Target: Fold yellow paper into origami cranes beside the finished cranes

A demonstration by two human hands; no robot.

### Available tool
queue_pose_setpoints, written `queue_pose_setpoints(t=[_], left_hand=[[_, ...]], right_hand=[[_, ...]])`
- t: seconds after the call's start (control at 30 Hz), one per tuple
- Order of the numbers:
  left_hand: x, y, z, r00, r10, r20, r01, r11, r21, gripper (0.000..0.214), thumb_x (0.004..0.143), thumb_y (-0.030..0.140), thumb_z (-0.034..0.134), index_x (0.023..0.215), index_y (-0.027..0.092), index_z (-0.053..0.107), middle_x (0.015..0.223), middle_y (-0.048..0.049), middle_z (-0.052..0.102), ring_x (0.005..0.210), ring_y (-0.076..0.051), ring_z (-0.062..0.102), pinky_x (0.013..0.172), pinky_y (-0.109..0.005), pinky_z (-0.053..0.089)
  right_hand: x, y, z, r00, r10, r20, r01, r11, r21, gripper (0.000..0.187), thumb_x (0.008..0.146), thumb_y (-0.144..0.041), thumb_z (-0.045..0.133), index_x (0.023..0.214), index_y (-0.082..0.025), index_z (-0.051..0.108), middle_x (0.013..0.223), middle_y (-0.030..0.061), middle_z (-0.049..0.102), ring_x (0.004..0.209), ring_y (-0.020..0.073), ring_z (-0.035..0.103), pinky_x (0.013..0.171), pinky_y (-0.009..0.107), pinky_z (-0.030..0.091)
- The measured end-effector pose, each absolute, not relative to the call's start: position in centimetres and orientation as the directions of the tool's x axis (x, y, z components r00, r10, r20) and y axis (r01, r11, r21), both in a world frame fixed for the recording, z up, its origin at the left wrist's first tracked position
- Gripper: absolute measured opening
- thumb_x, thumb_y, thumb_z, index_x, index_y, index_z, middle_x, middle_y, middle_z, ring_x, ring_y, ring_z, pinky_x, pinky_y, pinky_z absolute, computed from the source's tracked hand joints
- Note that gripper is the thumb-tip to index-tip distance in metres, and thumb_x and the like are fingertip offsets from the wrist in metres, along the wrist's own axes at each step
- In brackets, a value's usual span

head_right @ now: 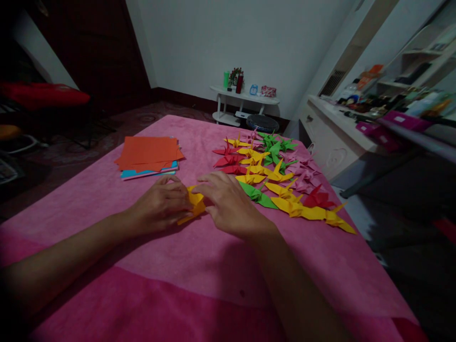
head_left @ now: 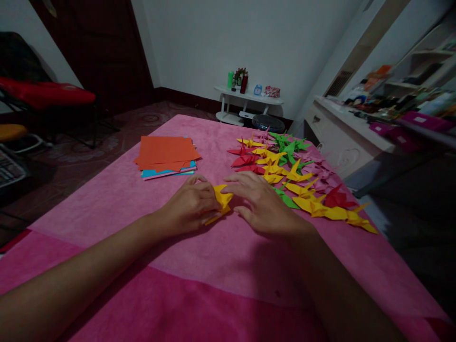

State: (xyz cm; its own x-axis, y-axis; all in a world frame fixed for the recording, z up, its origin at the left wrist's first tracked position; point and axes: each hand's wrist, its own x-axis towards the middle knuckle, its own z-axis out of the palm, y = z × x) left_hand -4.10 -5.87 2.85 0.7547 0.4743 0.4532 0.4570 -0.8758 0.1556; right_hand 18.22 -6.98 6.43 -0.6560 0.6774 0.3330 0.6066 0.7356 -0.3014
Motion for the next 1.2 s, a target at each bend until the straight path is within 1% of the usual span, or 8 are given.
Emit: queue_pose_setpoints(t=[0.13, 0.3, 0.47, 0.63, 0.7, 0.83, 0.93, 1.2], left_hand=[[-4.3, -5.2, 2.2, 0.734, 0.587, 0.343, 0.489, -0.806, 0.332, 0.019, 0.086, 0.037, 0.061, 0.085, 0.022, 0.072, 0.082, -0.0027, 0.072, 0.083, -0.018, 0.063, 0.083, -0.036, 0.037], [-4.7, -4.4, 0.9, 0.728, 0.624, 0.284, 0.431, -0.739, 0.518, 0.016, 0.084, 0.034, 0.063, 0.086, 0.021, 0.073, 0.081, -0.0023, 0.073, 0.076, -0.015, 0.063, 0.075, -0.029, 0.042], [-4.8, -4.7, 0.8, 0.760, 0.588, 0.277, 0.424, -0.772, 0.475, 0.015, 0.084, 0.031, 0.063, 0.090, 0.022, 0.073, 0.086, -0.0035, 0.072, 0.081, -0.017, 0.063, 0.078, -0.030, 0.042], [-4.6, -5.4, 1.2, 0.760, 0.584, 0.286, 0.456, -0.792, 0.406, 0.014, 0.085, 0.030, 0.062, 0.091, 0.022, 0.072, 0.087, -0.0027, 0.070, 0.085, -0.017, 0.061, 0.081, -0.031, 0.039], [-4.5, -5.3, 1.1, 0.755, 0.583, 0.299, 0.432, -0.786, 0.442, 0.014, 0.086, 0.030, 0.061, 0.088, 0.021, 0.071, 0.084, -0.0026, 0.069, 0.081, -0.016, 0.061, 0.078, -0.030, 0.040], [-4.2, -4.8, 0.5, 0.743, 0.606, 0.284, 0.379, -0.731, 0.567, 0.021, 0.087, 0.030, 0.058, 0.075, 0.016, 0.069, 0.075, -0.0033, 0.065, 0.069, -0.013, 0.058, 0.068, -0.026, 0.041], [-4.2, -4.3, 0.1, 0.730, 0.640, 0.239, 0.383, -0.673, 0.632, 0.024, 0.087, 0.029, 0.058, 0.069, 0.014, 0.066, 0.072, -0.0027, 0.063, 0.065, -0.011, 0.055, 0.063, -0.024, 0.040], [-4.2, -3.9, -0.2, 0.707, 0.690, 0.155, 0.419, -0.585, 0.694, 0.020, 0.084, 0.026, 0.057, 0.069, 0.013, 0.063, 0.068, 0.0000, 0.059, 0.060, -0.010, 0.050, 0.061, -0.021, 0.038]], right_hand=[[17.9, -7.2, 6.1, -0.660, 0.700, 0.272, 0.643, 0.714, -0.278, 0.026, 0.080, -0.009, 0.060, 0.099, -0.023, 0.069, 0.134, 0.0066, 0.054, 0.129, 0.0249, 0.042, 0.107, 0.046, 0.035], [17.5, -7.1, 5.2, -0.674, 0.690, 0.264, 0.637, 0.723, -0.266, 0.024, 0.081, -0.009, 0.060, 0.098, -0.022, 0.069, 0.136, 0.0074, 0.052, 0.130, 0.0242, 0.040, 0.109, 0.046, 0.033], [17.0, -7.2, 5.2, -0.703, 0.670, 0.240, 0.633, 0.742, -0.219, 0.021, 0.082, -0.010, 0.059, 0.095, -0.022, 0.069, 0.132, 0.0077, 0.054, 0.125, 0.0250, 0.043, 0.104, 0.043, 0.037], [16.4, -7.6, 5.8, -0.723, 0.664, 0.191, 0.656, 0.746, -0.111, 0.014, 0.083, -0.011, 0.058, 0.088, -0.019, 0.069, 0.108, 0.0094, 0.061, 0.104, 0.0244, 0.051, 0.090, 0.041, 0.041], [16.2, -7.6, 5.7, -0.717, 0.667, 0.204, 0.660, 0.743, -0.112, 0.010, 0.083, -0.016, 0.061, 0.088, -0.019, 0.069, 0.106, 0.0092, 0.061, 0.103, 0.0248, 0.050, 0.090, 0.042, 0.041], [16.1, -7.3, 5.3, -0.674, 0.694, 0.251, 0.673, 0.718, -0.178, 0.014, 0.081, -0.020, 0.065, 0.093, -0.022, 0.070, 0.129, 0.0078, 0.054, 0.122, 0.0277, 0.041, 0.105, 0.047, 0.033], [15.9, -7.1, 5.2, -0.644, 0.730, 0.228, 0.706, 0.683, -0.189, 0.009, 0.082, -0.018, 0.062, 0.086, -0.020, 0.070, 0.139, 0.0074, 0.048, 0.131, 0.0291, 0.035, 0.109, 0.048, 0.030], [15.3, -6.6, 5.4, -0.610, 0.767, 0.198, 0.746, 0.640, -0.182, 0.013, 0.084, -0.016, 0.058, 0.082, -0.016, 0.072, 0.134, 0.0102, 0.053, 0.128, 0.0293, 0.039, 0.109, 0.048, 0.032]])
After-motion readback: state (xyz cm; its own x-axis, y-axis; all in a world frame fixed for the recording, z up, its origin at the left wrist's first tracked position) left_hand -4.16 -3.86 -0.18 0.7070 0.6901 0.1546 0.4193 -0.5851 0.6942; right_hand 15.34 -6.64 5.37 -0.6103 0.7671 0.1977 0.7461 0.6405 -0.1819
